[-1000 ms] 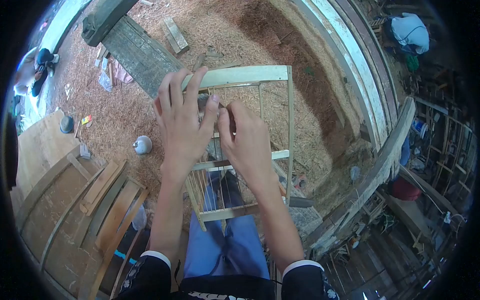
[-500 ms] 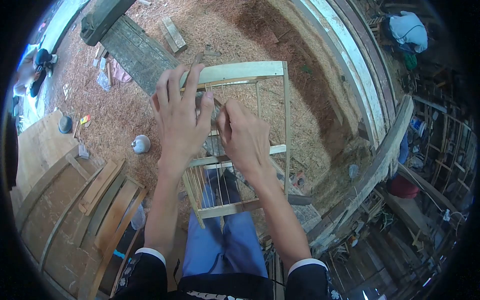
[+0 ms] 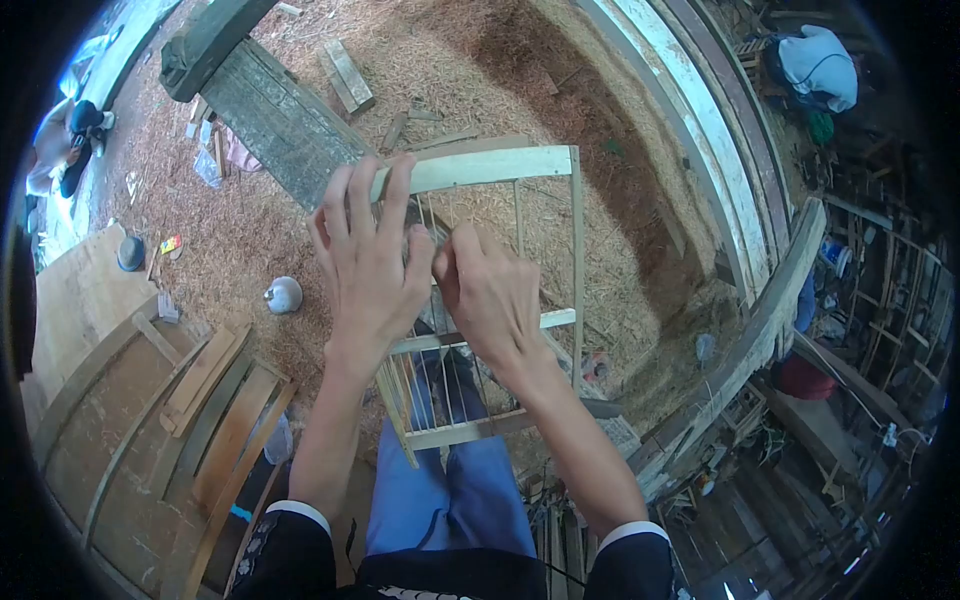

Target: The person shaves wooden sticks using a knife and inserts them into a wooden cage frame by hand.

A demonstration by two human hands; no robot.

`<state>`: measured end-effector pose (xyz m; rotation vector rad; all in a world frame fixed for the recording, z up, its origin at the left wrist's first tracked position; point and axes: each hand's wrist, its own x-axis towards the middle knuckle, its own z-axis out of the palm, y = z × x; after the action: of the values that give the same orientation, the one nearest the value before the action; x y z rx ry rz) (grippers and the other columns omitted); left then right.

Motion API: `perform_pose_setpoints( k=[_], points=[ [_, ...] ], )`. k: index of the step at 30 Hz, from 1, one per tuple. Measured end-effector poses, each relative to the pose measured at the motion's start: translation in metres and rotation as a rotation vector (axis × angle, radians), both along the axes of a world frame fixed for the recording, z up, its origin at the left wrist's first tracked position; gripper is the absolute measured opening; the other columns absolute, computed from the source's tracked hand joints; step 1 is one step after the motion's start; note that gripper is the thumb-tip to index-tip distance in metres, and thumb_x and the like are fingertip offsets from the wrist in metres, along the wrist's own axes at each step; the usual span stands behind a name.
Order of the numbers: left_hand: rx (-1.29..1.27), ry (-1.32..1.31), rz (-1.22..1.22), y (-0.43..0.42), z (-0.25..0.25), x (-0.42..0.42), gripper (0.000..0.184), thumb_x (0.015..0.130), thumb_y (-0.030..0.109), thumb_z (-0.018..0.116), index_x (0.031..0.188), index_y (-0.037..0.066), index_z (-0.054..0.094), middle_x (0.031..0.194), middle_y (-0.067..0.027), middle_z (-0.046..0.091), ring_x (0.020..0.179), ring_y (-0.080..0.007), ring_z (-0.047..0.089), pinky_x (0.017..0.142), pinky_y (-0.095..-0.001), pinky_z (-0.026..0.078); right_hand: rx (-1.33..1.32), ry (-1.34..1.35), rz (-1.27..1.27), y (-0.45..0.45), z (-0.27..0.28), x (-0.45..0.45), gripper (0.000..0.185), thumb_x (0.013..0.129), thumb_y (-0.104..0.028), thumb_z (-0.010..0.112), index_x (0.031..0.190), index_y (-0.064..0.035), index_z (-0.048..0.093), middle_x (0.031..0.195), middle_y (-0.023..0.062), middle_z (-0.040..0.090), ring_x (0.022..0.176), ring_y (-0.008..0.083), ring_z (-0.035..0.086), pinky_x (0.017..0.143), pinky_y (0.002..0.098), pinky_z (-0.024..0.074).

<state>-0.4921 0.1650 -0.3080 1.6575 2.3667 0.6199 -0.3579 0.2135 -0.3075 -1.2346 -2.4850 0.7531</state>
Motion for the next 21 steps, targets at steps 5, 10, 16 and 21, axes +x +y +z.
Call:
perform_pose_setpoints(
  k=[5,10,16,21],
  points=[
    [-0.026,0.02,-0.016,0.002,0.001,0.002,0.061,0.085,0.023,0.059,0.143,0.009,0.049,0.144,-0.015,0.043,0.138,-0.0308,0.034,0.108,-0.0545,0.029,-0.029,-0.01,0.014,0.009,-0.002,-0.001,0.015,0.09,-0.012,0.065,0.084,-0.0058,0.052,0.076,0.0145,0.064,0.059,0.0333,0.063,0.051,0.0438,0.0481],
    [-0.026,-0.004,-0.03,0.0,0.003,0.0,0.06,0.086,0.022,0.056,0.145,0.01,0.048,0.145,-0.0142,0.043,0.139,-0.0313,0.034,0.112,-0.0524,0.027,-0.017,-0.023,-0.007,0.012,-0.003,-0.009,0.016,0.091,-0.014,0.064,0.086,-0.0054,0.052,0.078,0.0151,0.064,0.061,0.0352,0.064,0.052,0.0427,0.0483],
    [0.031,-0.037,-0.007,-0.002,0.002,0.002,0.054,0.094,0.026,0.055,0.146,0.011,0.049,0.145,-0.0144,0.043,0.139,-0.0324,0.035,0.114,-0.0491,0.026,-0.153,0.015,-0.149,0.003,0.018,-0.004,0.012,0.095,-0.015,0.063,0.098,-0.0035,0.059,0.081,0.0152,0.063,0.072,0.0353,0.065,0.064,0.0451,0.0494],
    [0.241,-0.097,0.023,-0.009,-0.009,-0.003,0.051,0.094,0.026,0.061,0.143,0.012,0.055,0.146,-0.0167,0.041,0.138,-0.0342,0.036,0.112,-0.0508,0.031,0.053,-0.009,-0.129,-0.028,0.025,0.039,0.023,0.09,-0.01,0.068,0.112,-0.0038,0.064,0.096,0.0117,0.063,0.091,0.0287,0.059,0.083,0.0412,0.0444]
  ],
)
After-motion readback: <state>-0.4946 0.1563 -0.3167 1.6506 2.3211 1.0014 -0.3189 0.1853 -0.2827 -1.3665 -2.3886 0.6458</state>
